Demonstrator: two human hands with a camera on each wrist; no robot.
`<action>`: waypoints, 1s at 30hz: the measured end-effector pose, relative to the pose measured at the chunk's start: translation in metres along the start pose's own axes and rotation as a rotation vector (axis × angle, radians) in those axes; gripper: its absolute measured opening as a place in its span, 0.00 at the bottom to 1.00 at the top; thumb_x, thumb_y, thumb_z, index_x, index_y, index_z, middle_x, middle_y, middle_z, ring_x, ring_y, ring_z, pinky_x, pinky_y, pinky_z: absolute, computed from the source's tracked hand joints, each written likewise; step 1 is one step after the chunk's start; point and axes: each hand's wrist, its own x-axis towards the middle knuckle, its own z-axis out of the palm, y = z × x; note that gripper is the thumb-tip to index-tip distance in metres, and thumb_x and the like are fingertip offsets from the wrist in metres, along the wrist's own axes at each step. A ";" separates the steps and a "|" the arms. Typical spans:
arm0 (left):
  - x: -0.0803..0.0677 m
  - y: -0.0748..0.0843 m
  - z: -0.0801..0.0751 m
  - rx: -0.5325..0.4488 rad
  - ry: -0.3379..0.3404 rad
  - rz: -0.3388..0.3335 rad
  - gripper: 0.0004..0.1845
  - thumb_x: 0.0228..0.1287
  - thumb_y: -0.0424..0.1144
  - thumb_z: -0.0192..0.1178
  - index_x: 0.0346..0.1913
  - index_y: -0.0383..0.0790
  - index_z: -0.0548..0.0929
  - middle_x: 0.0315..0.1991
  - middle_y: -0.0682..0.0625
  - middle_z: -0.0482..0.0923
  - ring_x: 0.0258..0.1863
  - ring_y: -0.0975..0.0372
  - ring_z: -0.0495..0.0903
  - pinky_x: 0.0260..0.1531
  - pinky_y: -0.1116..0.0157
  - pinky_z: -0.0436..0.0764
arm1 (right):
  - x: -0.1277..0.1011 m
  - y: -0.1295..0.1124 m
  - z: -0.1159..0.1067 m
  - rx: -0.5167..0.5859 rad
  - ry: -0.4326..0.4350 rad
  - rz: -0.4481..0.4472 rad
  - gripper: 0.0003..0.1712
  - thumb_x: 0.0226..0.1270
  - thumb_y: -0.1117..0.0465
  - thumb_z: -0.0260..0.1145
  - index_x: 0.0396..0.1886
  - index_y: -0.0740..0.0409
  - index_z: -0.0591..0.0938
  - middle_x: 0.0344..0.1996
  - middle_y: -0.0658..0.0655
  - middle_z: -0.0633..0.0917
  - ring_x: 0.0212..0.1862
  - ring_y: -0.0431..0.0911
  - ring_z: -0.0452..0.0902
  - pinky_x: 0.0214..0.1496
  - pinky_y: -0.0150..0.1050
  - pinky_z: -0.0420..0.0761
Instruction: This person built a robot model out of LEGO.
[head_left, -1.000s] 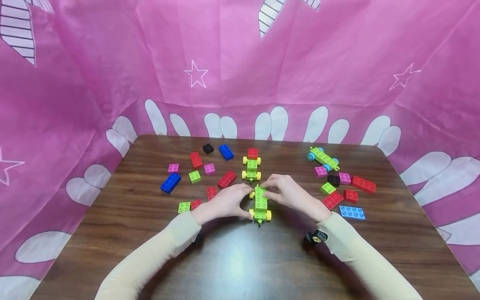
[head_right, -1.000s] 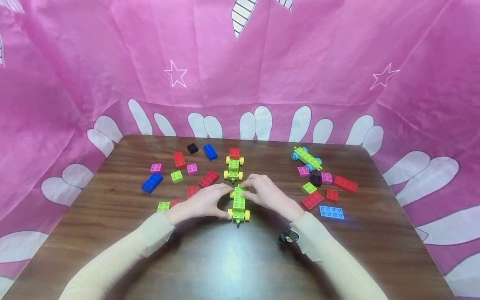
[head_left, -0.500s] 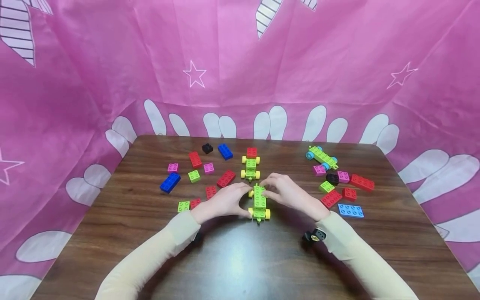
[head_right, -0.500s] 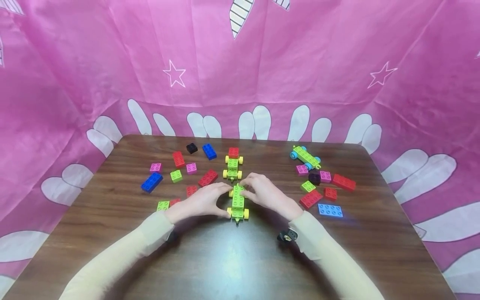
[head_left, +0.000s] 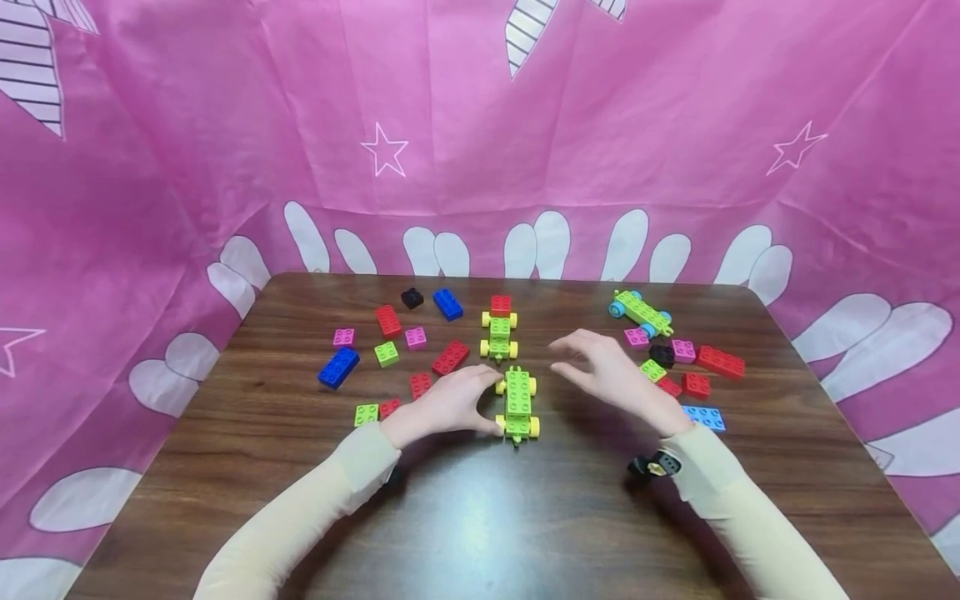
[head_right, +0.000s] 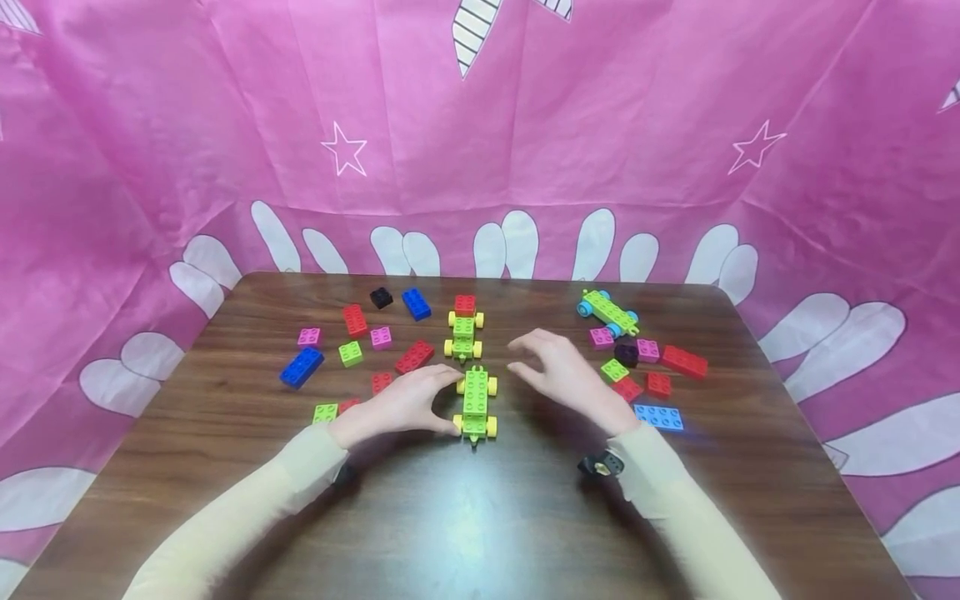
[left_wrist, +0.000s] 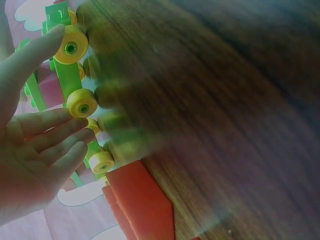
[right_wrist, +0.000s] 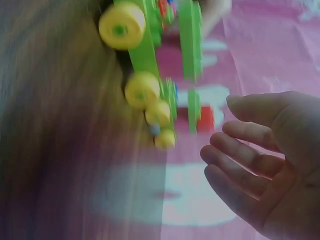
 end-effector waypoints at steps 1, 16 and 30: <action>0.000 0.000 0.000 0.001 -0.001 -0.001 0.47 0.50 0.56 0.75 0.68 0.34 0.71 0.67 0.42 0.74 0.68 0.52 0.72 0.68 0.55 0.73 | -0.003 0.006 -0.005 -0.017 0.016 0.005 0.15 0.62 0.61 0.72 0.47 0.60 0.85 0.44 0.59 0.88 0.45 0.50 0.85 0.48 0.48 0.85; -0.001 0.001 -0.001 -0.008 0.004 0.002 0.47 0.49 0.55 0.75 0.68 0.33 0.71 0.67 0.42 0.74 0.68 0.51 0.72 0.68 0.55 0.73 | -0.081 0.101 -0.092 -0.148 -0.057 0.292 0.18 0.61 0.59 0.73 0.49 0.63 0.85 0.43 0.63 0.88 0.45 0.58 0.84 0.44 0.47 0.87; -0.001 0.000 0.000 -0.004 0.000 0.010 0.47 0.50 0.56 0.75 0.68 0.33 0.71 0.67 0.41 0.74 0.68 0.51 0.72 0.68 0.55 0.74 | -0.115 0.130 -0.093 -0.123 -0.187 0.416 0.25 0.54 0.53 0.78 0.49 0.61 0.85 0.41 0.60 0.88 0.41 0.40 0.81 0.42 0.29 0.79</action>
